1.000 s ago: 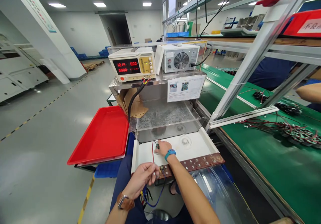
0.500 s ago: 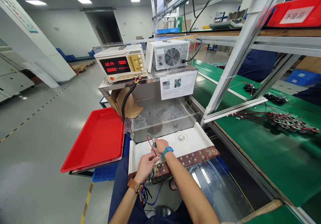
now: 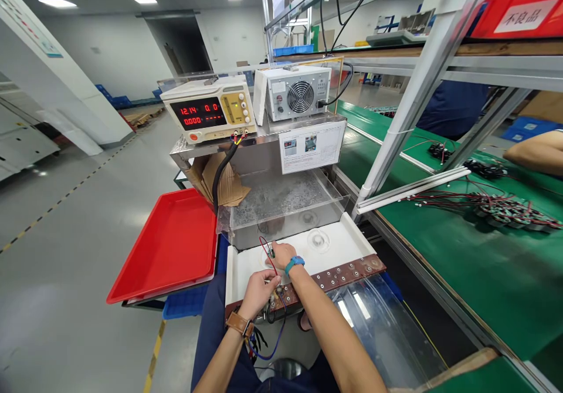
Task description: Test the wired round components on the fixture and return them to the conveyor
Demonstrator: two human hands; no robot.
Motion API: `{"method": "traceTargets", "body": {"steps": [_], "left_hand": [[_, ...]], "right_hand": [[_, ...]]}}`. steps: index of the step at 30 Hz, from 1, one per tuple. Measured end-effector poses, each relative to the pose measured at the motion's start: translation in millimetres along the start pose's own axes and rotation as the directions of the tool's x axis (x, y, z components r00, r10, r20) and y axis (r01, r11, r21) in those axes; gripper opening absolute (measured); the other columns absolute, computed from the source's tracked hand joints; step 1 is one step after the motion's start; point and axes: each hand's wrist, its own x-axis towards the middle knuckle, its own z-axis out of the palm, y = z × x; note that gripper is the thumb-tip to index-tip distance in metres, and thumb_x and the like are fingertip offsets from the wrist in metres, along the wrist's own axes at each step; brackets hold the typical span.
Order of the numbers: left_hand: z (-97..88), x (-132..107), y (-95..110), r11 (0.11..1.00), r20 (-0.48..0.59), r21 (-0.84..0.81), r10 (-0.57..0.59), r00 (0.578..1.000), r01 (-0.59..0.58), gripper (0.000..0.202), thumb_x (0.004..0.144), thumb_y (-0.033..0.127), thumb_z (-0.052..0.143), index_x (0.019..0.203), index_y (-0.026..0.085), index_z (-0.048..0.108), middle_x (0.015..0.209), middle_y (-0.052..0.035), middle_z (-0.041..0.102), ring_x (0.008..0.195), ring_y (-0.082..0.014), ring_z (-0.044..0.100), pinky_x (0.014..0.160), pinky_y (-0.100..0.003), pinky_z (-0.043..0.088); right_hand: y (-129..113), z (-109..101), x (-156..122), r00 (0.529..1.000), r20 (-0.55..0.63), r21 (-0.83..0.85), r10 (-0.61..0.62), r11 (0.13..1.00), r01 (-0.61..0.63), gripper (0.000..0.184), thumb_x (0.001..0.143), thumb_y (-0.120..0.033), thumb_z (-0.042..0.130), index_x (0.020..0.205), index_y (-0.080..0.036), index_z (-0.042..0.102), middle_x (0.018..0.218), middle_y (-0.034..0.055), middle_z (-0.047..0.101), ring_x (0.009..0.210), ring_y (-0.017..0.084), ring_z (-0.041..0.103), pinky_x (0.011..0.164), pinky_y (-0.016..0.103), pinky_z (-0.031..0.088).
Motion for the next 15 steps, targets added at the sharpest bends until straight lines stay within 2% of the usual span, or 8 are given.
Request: {"method": "traceTargets", "body": {"steps": [3, 8, 15], "left_hand": [[-0.4, 0.3, 1.7, 1.0, 0.011, 0.013, 0.003, 1.0, -0.003, 0.025, 0.078, 0.033, 0.054, 0.075, 0.016, 0.072, 0.079, -0.0056, 0.076, 0.076, -0.0203, 0.066, 0.075, -0.029, 0.046], [-1.3, 0.8, 2.2, 1.0, 0.021, 0.017, -0.005, 1.0, 0.005, 0.025, 0.078, 0.032, 0.053, 0.077, 0.016, 0.072, 0.078, -0.0054, 0.075, 0.075, -0.0197, 0.065, 0.075, -0.029, 0.046], [-0.9, -0.7, 2.2, 1.0, -0.01, 0.027, -0.015, 1.0, 0.016, 0.023, 0.076, 0.03, 0.054, 0.074, 0.017, 0.072, 0.077, -0.0045, 0.075, 0.075, -0.0202, 0.065, 0.073, -0.028, 0.046]], "right_hand": [[-0.2, -0.6, -0.8, 1.0, -0.006, 0.002, -0.005, 1.0, 0.006, 0.047, 0.079, -0.052, 0.063, 0.112, -0.019, 0.057, 0.102, 0.0117, 0.072, 0.097, 0.026, 0.066, 0.075, 0.029, 0.041], [-1.2, -1.6, -1.7, 1.0, -0.011, 0.009, 0.004, 1.0, -0.004, 0.047, 0.079, -0.051, 0.064, 0.113, -0.019, 0.057, 0.101, 0.0118, 0.072, 0.097, 0.026, 0.067, 0.075, 0.029, 0.042], [-6.0, -5.9, -5.6, 1.0, -0.029, 0.021, -0.002, 1.0, 0.003, 0.04, 0.078, -0.047, 0.064, 0.108, -0.02, 0.059, 0.098, 0.0114, 0.073, 0.096, 0.027, 0.068, 0.074, 0.03, 0.042]]}}
